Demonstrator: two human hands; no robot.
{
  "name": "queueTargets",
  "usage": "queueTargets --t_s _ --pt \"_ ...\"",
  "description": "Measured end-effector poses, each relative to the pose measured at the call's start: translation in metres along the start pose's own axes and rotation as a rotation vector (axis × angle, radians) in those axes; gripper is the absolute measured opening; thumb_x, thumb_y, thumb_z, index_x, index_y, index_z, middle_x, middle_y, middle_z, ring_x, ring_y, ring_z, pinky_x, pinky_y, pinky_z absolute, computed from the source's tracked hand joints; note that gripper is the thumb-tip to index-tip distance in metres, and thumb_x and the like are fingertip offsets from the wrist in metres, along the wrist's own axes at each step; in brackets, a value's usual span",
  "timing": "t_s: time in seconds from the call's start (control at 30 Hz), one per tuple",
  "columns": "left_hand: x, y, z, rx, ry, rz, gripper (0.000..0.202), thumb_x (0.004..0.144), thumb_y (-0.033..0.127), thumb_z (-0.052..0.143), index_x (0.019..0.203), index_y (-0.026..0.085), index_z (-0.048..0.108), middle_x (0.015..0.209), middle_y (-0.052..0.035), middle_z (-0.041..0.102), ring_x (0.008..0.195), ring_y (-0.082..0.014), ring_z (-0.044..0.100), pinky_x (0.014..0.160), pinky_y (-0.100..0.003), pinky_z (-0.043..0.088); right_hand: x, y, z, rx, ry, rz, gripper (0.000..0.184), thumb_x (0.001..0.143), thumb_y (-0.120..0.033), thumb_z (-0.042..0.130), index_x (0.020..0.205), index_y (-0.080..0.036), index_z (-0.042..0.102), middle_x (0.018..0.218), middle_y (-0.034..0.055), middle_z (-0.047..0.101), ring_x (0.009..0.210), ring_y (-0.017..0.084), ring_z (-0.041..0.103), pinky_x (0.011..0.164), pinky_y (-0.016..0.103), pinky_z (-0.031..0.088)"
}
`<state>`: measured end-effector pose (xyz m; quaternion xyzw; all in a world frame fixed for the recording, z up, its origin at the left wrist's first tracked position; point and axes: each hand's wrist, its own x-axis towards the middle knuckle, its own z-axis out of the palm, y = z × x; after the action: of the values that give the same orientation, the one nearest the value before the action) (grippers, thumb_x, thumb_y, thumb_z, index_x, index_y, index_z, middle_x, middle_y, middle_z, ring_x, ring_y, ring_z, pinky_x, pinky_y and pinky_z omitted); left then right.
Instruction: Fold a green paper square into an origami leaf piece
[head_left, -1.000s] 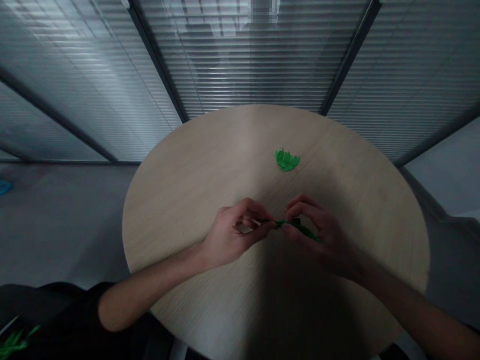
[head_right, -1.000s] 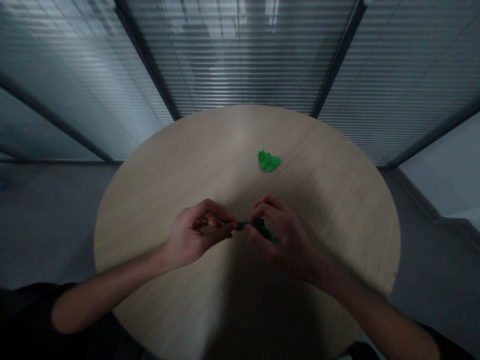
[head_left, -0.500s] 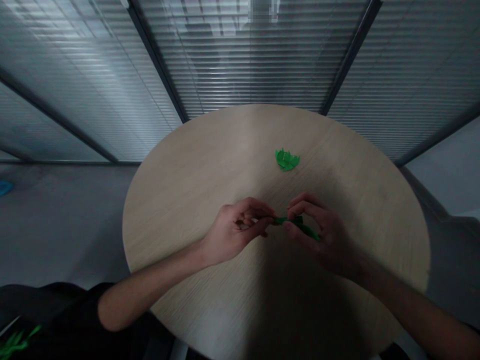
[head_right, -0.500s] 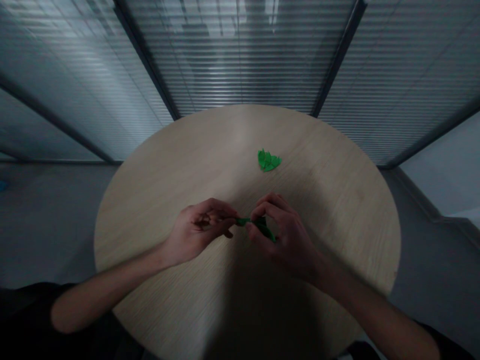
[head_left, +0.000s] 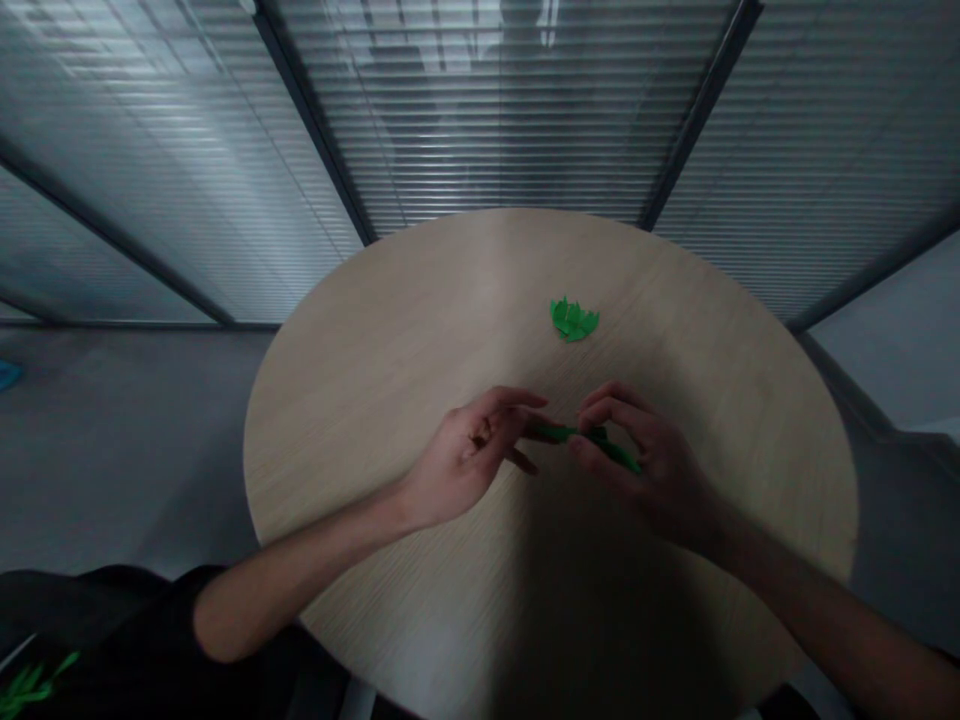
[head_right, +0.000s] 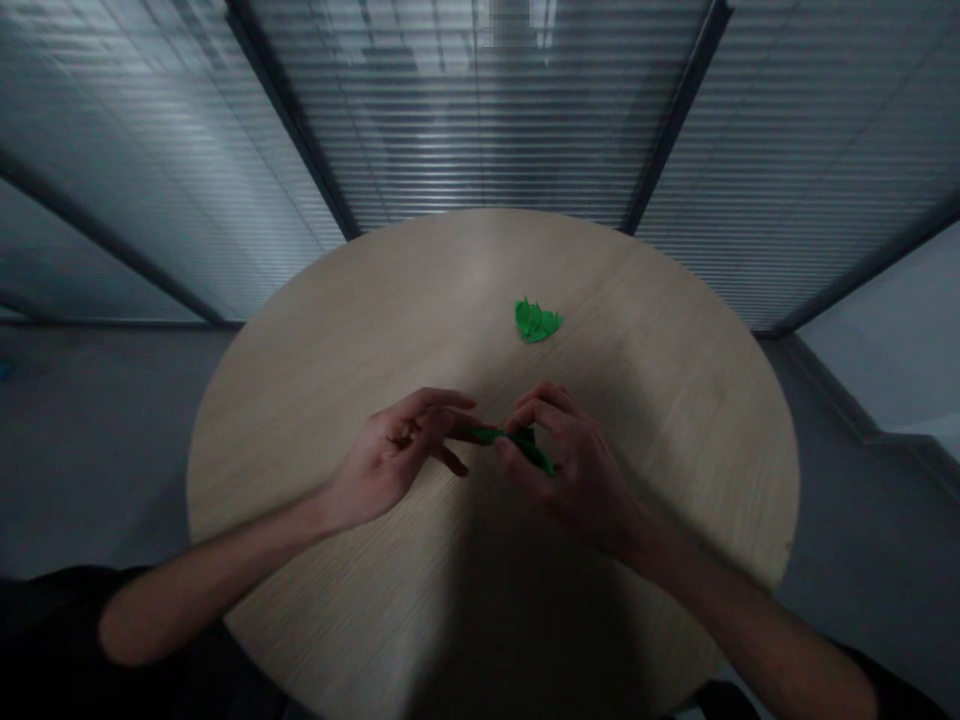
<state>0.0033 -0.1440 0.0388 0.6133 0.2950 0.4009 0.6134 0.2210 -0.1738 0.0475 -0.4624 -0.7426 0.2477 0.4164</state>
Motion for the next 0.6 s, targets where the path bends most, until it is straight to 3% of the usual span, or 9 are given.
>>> queueTargets --t_s 0.1,0.33,0.6 --pt "-0.0011 -0.0007 -0.0001 -0.015 -0.009 0.017 0.033 0.108 0.04 0.05 0.124 0.013 0.057 0.109 -0.0154 0.076 0.095 -0.0223 0.077 0.068 -0.031 0.07 -0.0002 0.0004 0.0004 0.017 -0.009 0.014 0.009 0.092 -0.02 0.064 0.084 -0.022 0.06 0.092 0.0021 0.058 0.085 0.018 0.06 0.078 0.032 0.047" --pt "-0.0035 0.0006 0.002 0.148 0.005 -0.025 0.033 0.091 0.028 0.076 0.118 0.016 0.062 0.1 -0.0073 0.077 0.071 -0.0134 0.074 0.065 -0.024 0.064 -0.0009 -0.0003 0.0041 0.038 -0.011 -0.003 0.009 0.092 -0.022 0.067 0.085 -0.021 0.061 0.091 0.0025 0.058 0.085 0.018 0.061 0.076 0.032 0.048" --pt "-0.0036 0.0001 0.0006 0.257 0.031 -0.008 0.026 0.089 0.026 0.077 0.11 0.015 0.067 0.09 -0.0057 0.076 0.067 -0.0134 0.072 0.062 -0.024 0.062 -0.0012 -0.0003 0.006 0.051 -0.065 -0.004 0.007 0.093 -0.02 0.064 0.086 -0.022 0.062 0.092 0.0029 0.059 0.086 0.018 0.062 0.078 0.033 0.051"
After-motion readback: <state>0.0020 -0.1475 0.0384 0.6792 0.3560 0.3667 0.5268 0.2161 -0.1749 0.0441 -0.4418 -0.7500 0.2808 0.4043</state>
